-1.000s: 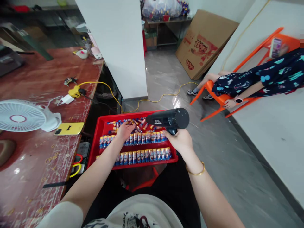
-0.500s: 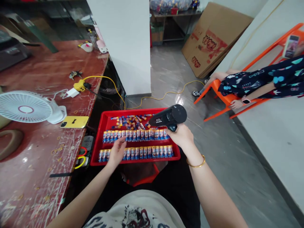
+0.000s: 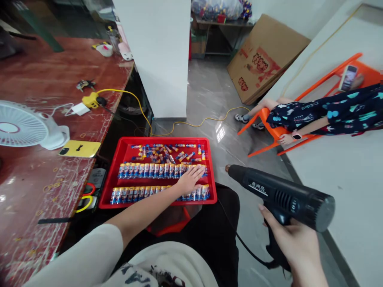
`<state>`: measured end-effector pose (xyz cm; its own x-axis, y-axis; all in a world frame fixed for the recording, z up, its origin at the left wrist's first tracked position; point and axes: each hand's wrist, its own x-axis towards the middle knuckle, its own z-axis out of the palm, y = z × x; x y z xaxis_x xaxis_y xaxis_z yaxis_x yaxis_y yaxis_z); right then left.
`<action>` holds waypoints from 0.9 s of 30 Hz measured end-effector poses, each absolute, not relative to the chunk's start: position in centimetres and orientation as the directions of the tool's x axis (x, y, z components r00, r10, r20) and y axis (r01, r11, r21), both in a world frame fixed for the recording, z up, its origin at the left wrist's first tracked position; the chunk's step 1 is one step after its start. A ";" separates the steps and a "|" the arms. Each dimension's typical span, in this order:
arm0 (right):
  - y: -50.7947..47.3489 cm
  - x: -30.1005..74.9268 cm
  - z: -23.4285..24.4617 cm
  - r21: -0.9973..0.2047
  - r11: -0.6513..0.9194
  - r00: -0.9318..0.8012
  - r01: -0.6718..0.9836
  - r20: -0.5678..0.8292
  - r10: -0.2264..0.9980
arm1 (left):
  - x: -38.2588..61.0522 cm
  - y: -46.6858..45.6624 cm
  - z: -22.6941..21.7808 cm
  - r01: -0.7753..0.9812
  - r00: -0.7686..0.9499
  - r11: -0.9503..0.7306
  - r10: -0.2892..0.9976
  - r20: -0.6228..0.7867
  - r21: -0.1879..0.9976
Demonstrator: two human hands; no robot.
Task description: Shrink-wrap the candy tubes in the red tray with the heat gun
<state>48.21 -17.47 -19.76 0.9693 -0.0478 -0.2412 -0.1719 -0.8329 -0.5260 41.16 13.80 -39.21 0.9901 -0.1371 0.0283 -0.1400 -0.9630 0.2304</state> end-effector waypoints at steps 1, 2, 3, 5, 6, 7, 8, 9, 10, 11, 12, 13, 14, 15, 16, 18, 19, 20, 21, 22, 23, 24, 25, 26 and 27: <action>-17.3 48.0 -19.5 -0.502 -0.827 0.944 -0.252 -0.315 -0.096 | 40.5 14.5 -39.2 -0.140 0.990 -0.967 -0.135 0.036 0.215; -16.8 47.7 -19.2 -0.473 -0.826 0.918 -0.307 -0.378 -0.125 | 39.7 15.1 -39.1 -0.129 0.991 -0.971 -0.124 0.042 0.201; -16.2 47.5 -18.9 -0.451 -0.832 0.902 -0.323 -0.413 -0.126 | 39.0 15.7 -38.9 -0.112 0.993 -0.975 -0.105 0.044 0.190; -14.7 47.1 -18.6 -0.450 -0.855 0.907 -0.257 -0.418 -0.052 | 37.8 16.4 -38.5 -0.066 0.997 -0.981 -0.059 0.041 0.180; -13.8 46.9 -18.5 -0.463 -0.862 0.914 -0.207 -0.406 -0.001 | 37.3 16.6 -38.2 -0.042 0.999 -0.983 -0.035 0.039 0.181; -13.0 46.8 -18.5 -0.478 -0.864 0.918 -0.155 -0.392 0.052 | 36.7 16.8 -38.0 -0.013 0.999 -0.983 -0.006 0.039 0.185; -12.3 46.6 -18.6 -0.498 -0.861 0.921 -0.101 -0.374 0.108 | 36.0 17.0 -37.7 0.023 0.999 -0.982 0.032 0.041 0.190; -11.6 46.4 -18.7 -0.515 -0.855 0.920 -0.055 -0.358 0.157 | 35.2 17.2 -37.6 0.066 0.996 -0.979 0.077 0.046 0.194; -11.1 46.2 -18.8 -0.521 -0.853 0.917 -0.019 -0.349 0.193 | 34.3 17.4 -37.5 0.114 0.990 -0.973 0.127 0.054 0.200; -10.6 45.9 -18.9 -0.512 -0.859 0.914 0.006 -0.347 0.213 | 33.2 17.8 -37.5 0.163 0.982 -0.965 0.179 0.066 0.206; -10.2 45.7 -19.0 -0.494 -0.869 0.910 0.024 -0.348 0.224 | 32.0 18.2 -37.5 0.214 0.969 -0.953 0.235 0.079 0.213; -10.0 45.6 -19.1 -0.475 -0.879 0.906 0.044 -0.352 0.235 | 30.7 18.6 -37.6 0.264 0.953 -0.939 0.290 0.092 0.222; -9.8 45.4 -19.1 -0.456 -0.888 0.899 0.063 -0.360 0.248 | 29.5 19.1 -37.8 0.312 0.935 -0.922 0.341 0.101 0.231; -9.6 45.3 -19.1 -0.445 -0.892 0.893 0.083 -0.363 0.264 | 28.3 19.6 -37.9 0.353 0.917 -0.905 0.386 0.106 0.238; -9.4 45.3 -19.0 -0.443 -0.891 0.889 0.099 -0.363 0.279 | 27.2 19.9 -38.1 0.388 0.900 -0.889 0.422 0.107 0.243; -9.1 45.3 -19.0 -0.437 -0.893 0.891 0.107 -0.356 0.281 | 26.0 20.3 -38.3 0.440 0.875 -0.864 0.474 0.102 0.244; -8.9 45.3 -18.9 -0.428 -0.898 0.896 0.102 -0.353 0.270 | 26.0 20.3 -38.3 0.450 0.870 -0.859 0.483 0.097 0.243; -8.7 45.3 -18.9 -0.418 -0.903 0.900 0.097 -0.351 0.259 | 26.3 20.1 -38.2 0.439 0.878 -0.865 0.471 0.088 0.243; -8.5 45.3 -18.8 -0.412 -0.906 0.901 0.094 -0.353 0.254 | 26.9 19.8 -38.2 0.403 0.898 -0.882 0.432 0.077 0.243; -8.3 45.3 -18.8 -0.413 -0.906 0.897 0.096 -0.358 0.258 | 27.8 19.4 -38.1 0.347 0.926 -0.906 0.371 0.063 0.243; -8.2 45.2 -18.8 -0.418 -0.903 0.893 0.101 -0.362 0.268 | 28.9 19.1 -38.0 0.286 0.951 -0.927 0.305 0.045 0.242; -8.0 45.1 -18.8 -0.424 -0.899 0.888 0.109 -0.365 0.280 | 29.9 18.8 -37.9 0.235 0.968 -0.942 0.248 0.025 0.240; -8.0 45.0 -18.8 -0.431 -0.894 0.884 0.118 -0.364 0.292 | 30.8 18.7 -37.8 0.206 0.977 -0.950 0.214 0.007 0.235; -7.9 44.9 -18.8 -0.439 -0.890 0.881 0.126 -0.362 0.304 | 31.4 18.7 -37.7 0.203 0.978 -0.952 0.208 -0.004 0.229; -7.9 44.8 -18.8 -0.446 -0.885 0.880 0.132 -0.359 0.312 | 31.7 18.8 -37.7 0.220 0.974 -0.950 0.225 -0.006 0.220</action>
